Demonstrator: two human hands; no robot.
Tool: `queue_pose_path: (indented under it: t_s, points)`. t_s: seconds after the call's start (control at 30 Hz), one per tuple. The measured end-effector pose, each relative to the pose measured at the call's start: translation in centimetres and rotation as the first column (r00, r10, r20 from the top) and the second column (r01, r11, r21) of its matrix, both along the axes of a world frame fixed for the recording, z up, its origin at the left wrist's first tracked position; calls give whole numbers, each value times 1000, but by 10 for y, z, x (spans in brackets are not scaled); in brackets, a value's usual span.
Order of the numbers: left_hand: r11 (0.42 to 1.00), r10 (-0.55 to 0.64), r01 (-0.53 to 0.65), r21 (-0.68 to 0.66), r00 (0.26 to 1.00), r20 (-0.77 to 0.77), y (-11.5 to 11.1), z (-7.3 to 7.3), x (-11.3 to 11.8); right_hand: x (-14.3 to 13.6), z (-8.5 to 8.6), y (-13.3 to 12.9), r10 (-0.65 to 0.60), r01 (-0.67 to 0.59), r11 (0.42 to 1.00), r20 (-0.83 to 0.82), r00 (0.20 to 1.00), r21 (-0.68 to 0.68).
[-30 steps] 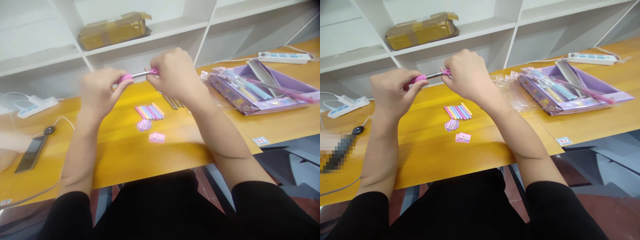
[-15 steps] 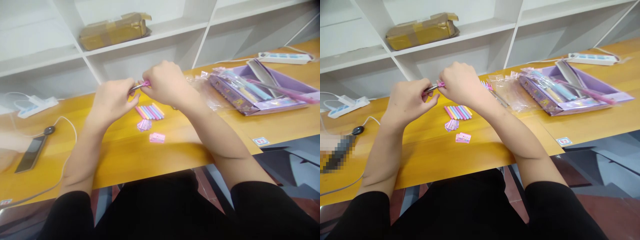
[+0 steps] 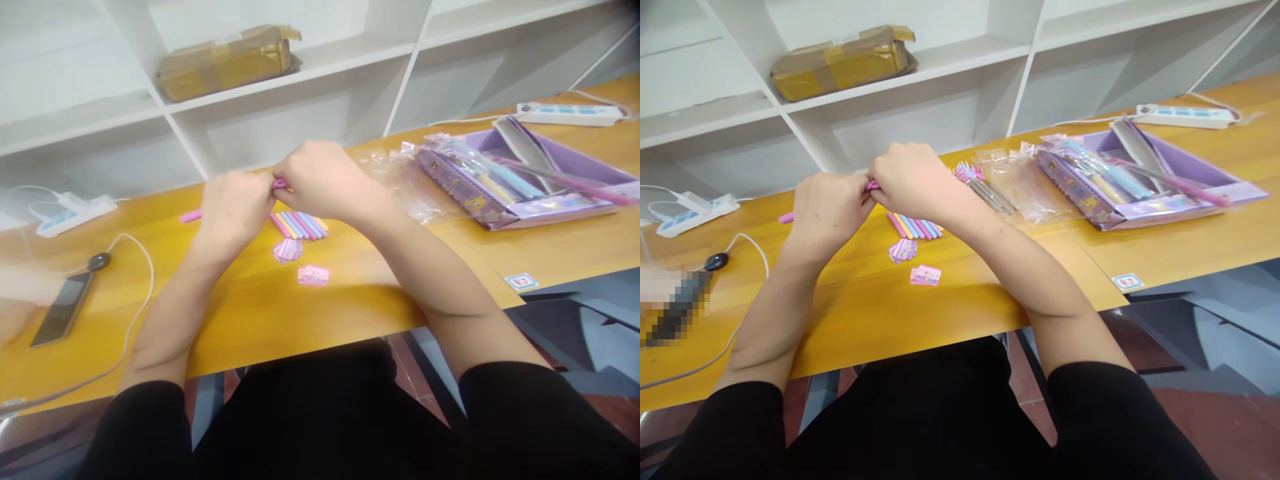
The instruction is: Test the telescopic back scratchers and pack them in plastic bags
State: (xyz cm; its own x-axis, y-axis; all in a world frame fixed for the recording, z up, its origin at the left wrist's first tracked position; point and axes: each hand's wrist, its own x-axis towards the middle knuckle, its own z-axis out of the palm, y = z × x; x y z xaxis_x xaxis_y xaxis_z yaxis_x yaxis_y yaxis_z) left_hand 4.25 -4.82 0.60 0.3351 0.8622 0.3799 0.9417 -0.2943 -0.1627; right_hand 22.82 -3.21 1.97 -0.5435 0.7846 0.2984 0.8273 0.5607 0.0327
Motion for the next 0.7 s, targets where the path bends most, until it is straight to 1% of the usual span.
queue_pose_path:
  t_s: [0.23, 0.47, 0.53, 0.6, 0.7]
  points:
    - [997, -31, 25, 75, 997, 70, 17, -7, -12, 1, -2, 5, -39, 40, 999, -24, 999, 31]
    - [999, 41, -41, 0, 999, 28, 19, -3, -11, 2, -1, 10, -51, 52, 998, -18, 999, 40]
    - [998, 66, -66, 7, 997, 27, 24, -2, -18, 7, 1, 13, -63, 64, 996, -26, 998, 61]
    - [996, 76, -78, 38, 996, 56, 33, 1, -30, 16, 5, 17, -109, 113, 987, -41, 993, 113]
    - [993, 93, -99, 58, 991, 98, 46, 12, -56, 36, 14, 23, -190, 206, 956, -96, 977, 209]
